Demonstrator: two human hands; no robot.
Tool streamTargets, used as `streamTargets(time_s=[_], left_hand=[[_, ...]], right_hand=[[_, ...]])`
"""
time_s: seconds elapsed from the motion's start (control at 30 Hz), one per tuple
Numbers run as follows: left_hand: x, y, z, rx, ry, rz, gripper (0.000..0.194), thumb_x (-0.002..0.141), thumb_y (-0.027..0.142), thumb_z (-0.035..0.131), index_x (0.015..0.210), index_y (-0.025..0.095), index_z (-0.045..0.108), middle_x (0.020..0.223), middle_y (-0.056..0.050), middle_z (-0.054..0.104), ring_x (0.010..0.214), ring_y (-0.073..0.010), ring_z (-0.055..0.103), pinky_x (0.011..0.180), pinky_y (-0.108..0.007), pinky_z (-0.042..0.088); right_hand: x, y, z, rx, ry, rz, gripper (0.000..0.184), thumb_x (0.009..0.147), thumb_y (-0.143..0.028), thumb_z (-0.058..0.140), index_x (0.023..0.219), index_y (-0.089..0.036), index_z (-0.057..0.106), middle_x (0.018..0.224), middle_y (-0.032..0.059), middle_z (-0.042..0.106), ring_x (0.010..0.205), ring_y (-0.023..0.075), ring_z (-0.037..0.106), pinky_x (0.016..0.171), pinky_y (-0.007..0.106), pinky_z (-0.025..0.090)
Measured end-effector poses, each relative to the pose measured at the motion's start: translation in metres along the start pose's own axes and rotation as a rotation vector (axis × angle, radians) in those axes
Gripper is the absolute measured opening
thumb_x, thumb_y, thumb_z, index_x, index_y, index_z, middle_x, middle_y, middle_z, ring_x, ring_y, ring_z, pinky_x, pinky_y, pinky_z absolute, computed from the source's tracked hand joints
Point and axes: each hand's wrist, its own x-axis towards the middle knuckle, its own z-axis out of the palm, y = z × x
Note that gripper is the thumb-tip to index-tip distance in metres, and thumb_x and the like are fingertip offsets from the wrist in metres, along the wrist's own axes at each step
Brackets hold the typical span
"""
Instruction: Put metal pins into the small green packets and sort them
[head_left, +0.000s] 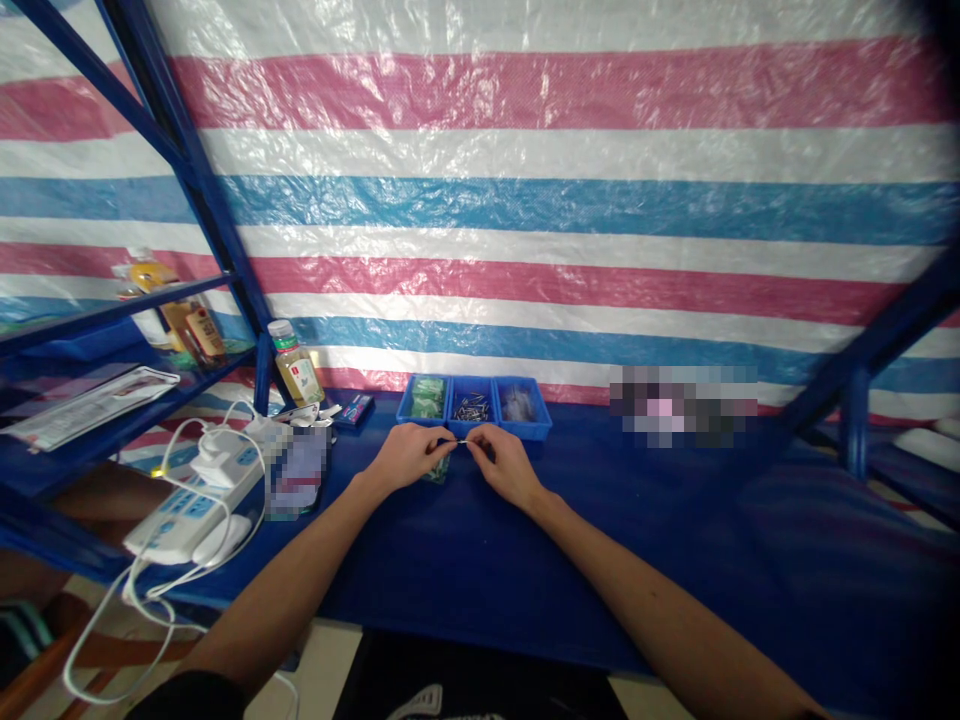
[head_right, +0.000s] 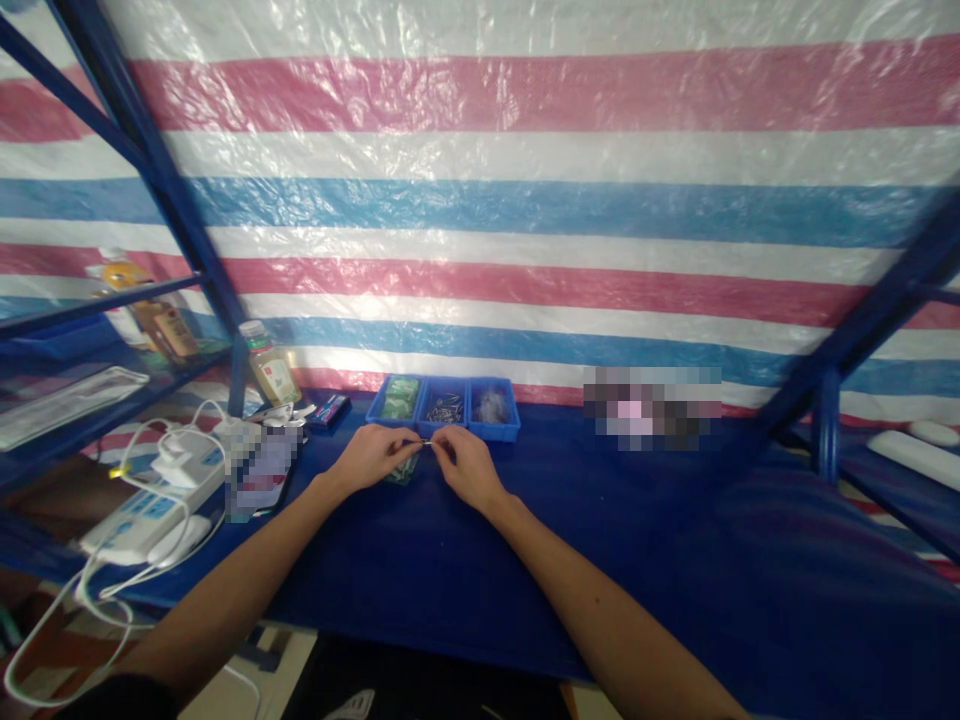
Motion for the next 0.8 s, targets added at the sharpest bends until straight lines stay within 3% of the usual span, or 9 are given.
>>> streamTargets(time_s=[0.13,0.5,0.8], left_hand=[[-0.0011,0.0018,0.0007,-0.012,-0.005,0.011,0.027,0.102,0.04,0.054,0.107,0.025,0.075,0.067,0.002,0.067,0.063,-0.0128,0.061,0.063,-0.023,0.036],[-0.0022,0.006,0.0012,-0.054,-0.025,0.06,0.024,0.1,0.035,0.055,0.105,0.022,0.074,0.066,0.002,0.065,0.058,-0.0114,0.058,0.061,-0.022,0.034],[-0.0019,0.0055,0.0025,-0.047,0.001,0.046,0.019,0.097,0.03,0.058,0.101,0.023,0.075,0.063,0.003,0.064,0.055,-0.0109,0.056,0.059,-0.023,0.033]], right_hand=[[-0.0013,0.0004,0.0008,0.014,-0.034,-0.003,0.011,0.098,-0.024,0.055,0.094,-0.023,0.065,0.082,0.0022,0.066,0.073,0.0195,0.062,0.07,0.03,0.049],[-0.0036,-0.0027,-0.0011,-0.027,-0.132,-0.052,0.017,0.105,-0.026,0.049,0.099,-0.024,0.064,0.097,0.0049,0.071,0.092,0.0216,0.067,0.086,0.033,0.05],[-0.0051,-0.0032,0.0009,-0.039,-0.098,-0.076,0.011,0.102,-0.023,0.054,0.109,-0.024,0.063,0.106,0.0056,0.071,0.099,0.0215,0.067,0.089,0.032,0.05]])
